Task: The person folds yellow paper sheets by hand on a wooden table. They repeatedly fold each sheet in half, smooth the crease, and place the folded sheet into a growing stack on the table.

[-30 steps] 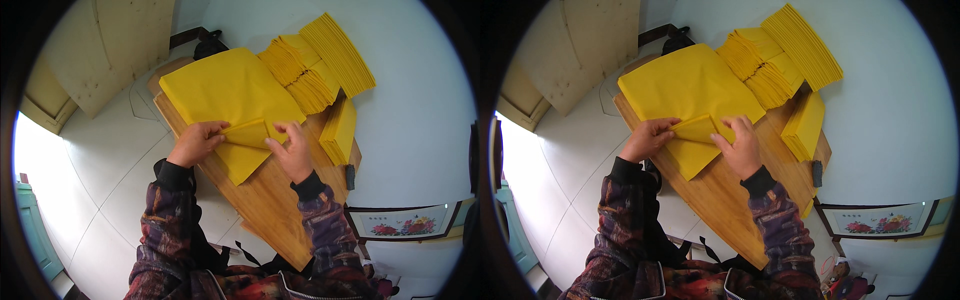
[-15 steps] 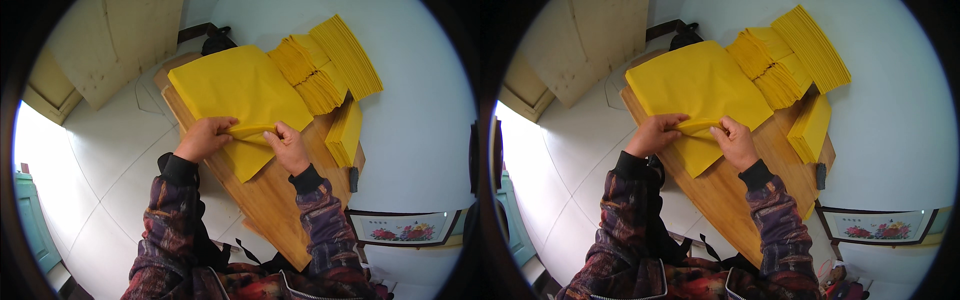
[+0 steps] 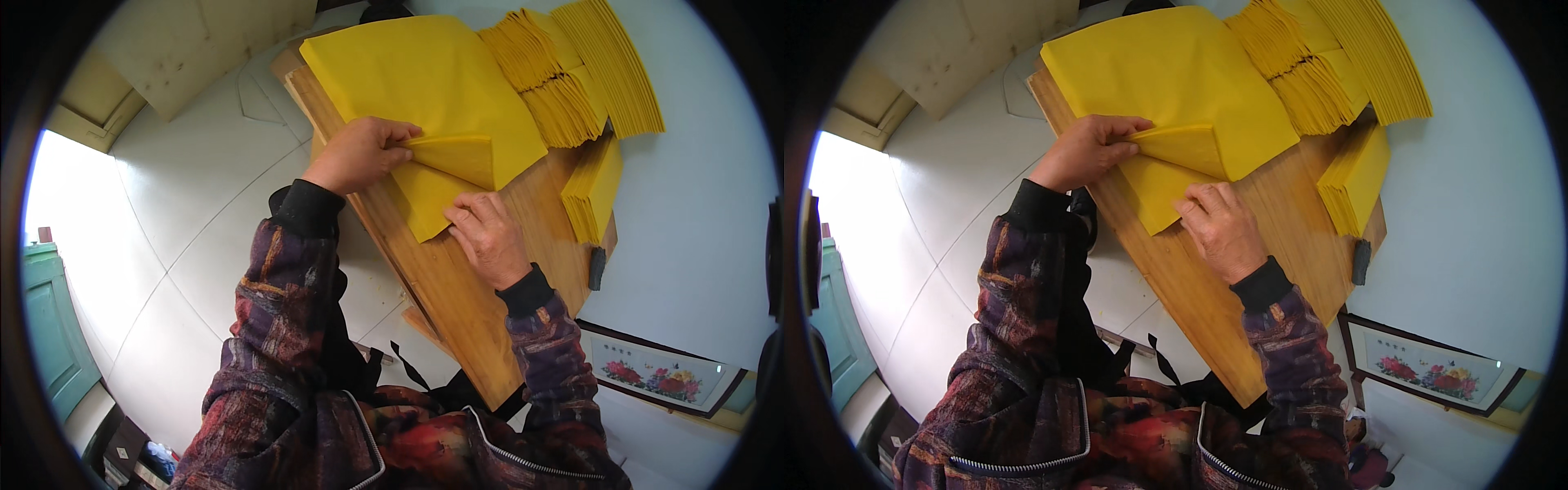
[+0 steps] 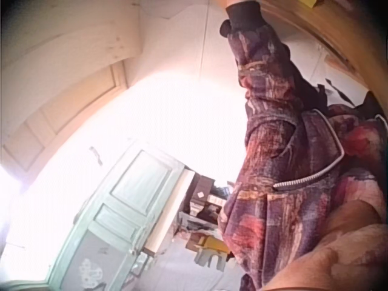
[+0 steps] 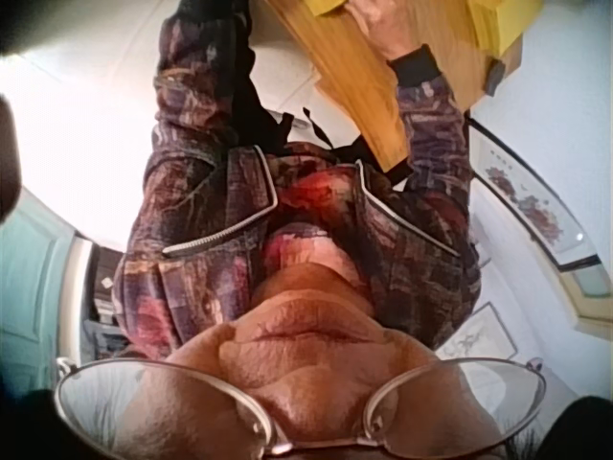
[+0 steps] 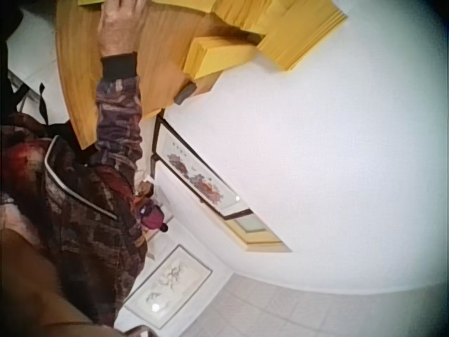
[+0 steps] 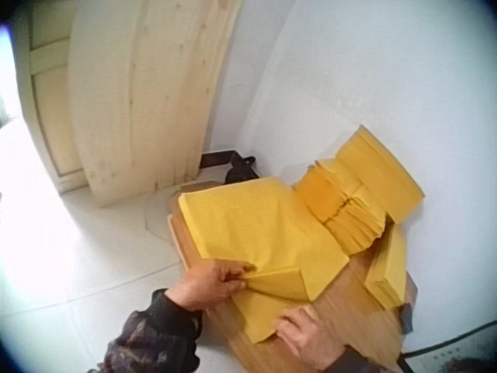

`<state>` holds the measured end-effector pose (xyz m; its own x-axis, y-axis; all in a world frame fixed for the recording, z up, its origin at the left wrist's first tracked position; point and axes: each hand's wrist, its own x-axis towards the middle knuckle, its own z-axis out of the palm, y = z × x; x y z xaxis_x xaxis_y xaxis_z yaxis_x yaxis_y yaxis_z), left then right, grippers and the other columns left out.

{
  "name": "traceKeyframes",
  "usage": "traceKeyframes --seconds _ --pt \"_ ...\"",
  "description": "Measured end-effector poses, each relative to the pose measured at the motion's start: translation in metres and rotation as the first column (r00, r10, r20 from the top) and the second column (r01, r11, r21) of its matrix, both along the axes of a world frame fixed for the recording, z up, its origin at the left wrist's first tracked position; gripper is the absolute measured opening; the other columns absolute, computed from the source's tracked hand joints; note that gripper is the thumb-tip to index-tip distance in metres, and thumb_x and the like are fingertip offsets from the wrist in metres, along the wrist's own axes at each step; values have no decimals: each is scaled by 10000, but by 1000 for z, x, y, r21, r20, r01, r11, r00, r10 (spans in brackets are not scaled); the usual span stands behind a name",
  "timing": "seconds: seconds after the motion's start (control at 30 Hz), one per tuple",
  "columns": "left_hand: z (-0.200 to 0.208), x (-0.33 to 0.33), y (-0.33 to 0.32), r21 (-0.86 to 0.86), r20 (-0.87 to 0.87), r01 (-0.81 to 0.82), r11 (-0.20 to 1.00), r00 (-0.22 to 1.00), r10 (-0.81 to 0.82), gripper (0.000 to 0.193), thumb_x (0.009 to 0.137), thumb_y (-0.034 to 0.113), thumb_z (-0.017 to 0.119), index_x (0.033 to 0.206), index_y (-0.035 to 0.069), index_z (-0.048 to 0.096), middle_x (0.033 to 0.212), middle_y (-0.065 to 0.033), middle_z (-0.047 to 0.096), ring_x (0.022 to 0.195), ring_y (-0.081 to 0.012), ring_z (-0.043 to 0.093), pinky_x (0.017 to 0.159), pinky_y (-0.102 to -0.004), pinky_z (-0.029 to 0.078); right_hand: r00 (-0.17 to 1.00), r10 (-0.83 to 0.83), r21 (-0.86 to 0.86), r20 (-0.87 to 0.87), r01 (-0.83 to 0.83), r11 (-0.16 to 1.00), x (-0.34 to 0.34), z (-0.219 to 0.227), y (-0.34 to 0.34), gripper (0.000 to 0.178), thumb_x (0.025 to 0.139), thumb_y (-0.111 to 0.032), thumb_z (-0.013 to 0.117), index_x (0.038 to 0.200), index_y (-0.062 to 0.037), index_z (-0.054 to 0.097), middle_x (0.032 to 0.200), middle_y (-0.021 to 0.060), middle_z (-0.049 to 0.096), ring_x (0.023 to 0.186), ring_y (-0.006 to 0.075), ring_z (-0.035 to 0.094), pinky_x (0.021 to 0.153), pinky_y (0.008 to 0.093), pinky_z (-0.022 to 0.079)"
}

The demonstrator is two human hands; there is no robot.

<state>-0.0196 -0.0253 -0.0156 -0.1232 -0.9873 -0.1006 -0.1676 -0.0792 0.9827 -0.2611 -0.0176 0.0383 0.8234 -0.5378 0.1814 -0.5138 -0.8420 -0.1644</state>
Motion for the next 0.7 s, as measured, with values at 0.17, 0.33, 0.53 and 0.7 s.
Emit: traceKeyframes --seconds 0.17,0.33,0.53,0.7 --pt "0 0 0 -45 17 -12 999 1000 13 319 909 31 589 1223 -25 593 993 -45 673 884 -93 598 819 -224 483 999 18 97 41 -22 995 -5 -4 -14 122 768 -17 672 869 -43 609 926 70 585 878 279 564 745 365 490" --pt "0 0 0 -27 36 3 1000 999 -2 322 908 29 588 1225 -28 590 984 -43 673 874 -87 595 812 -222 484 995 -15 216 95 -6 976 -4 -2 -19 82 786 0 649 826 -34 587 902 83 585 860 292 568 731 370 484" --pt "3 1 0 -31 41 3 1000 999 -1 324 911 33 586 1230 -26 588 975 -44 675 865 -83 591 797 -223 486 978 -105 336 180 39 941 -1 -2 -20 74 765 9 616 800 -26 562 830 105 582 817 304 565 709 372 469" --pt "4 1 0 -12 35 6 1000 999 -6 321 917 38 584 1232 -25 588 980 -47 676 868 -89 597 800 -226 489 974 -143 375 174 68 925 0 -3 -20 76 751 1 614 791 -32 559 802 101 581 787 298 557 684 364 458"
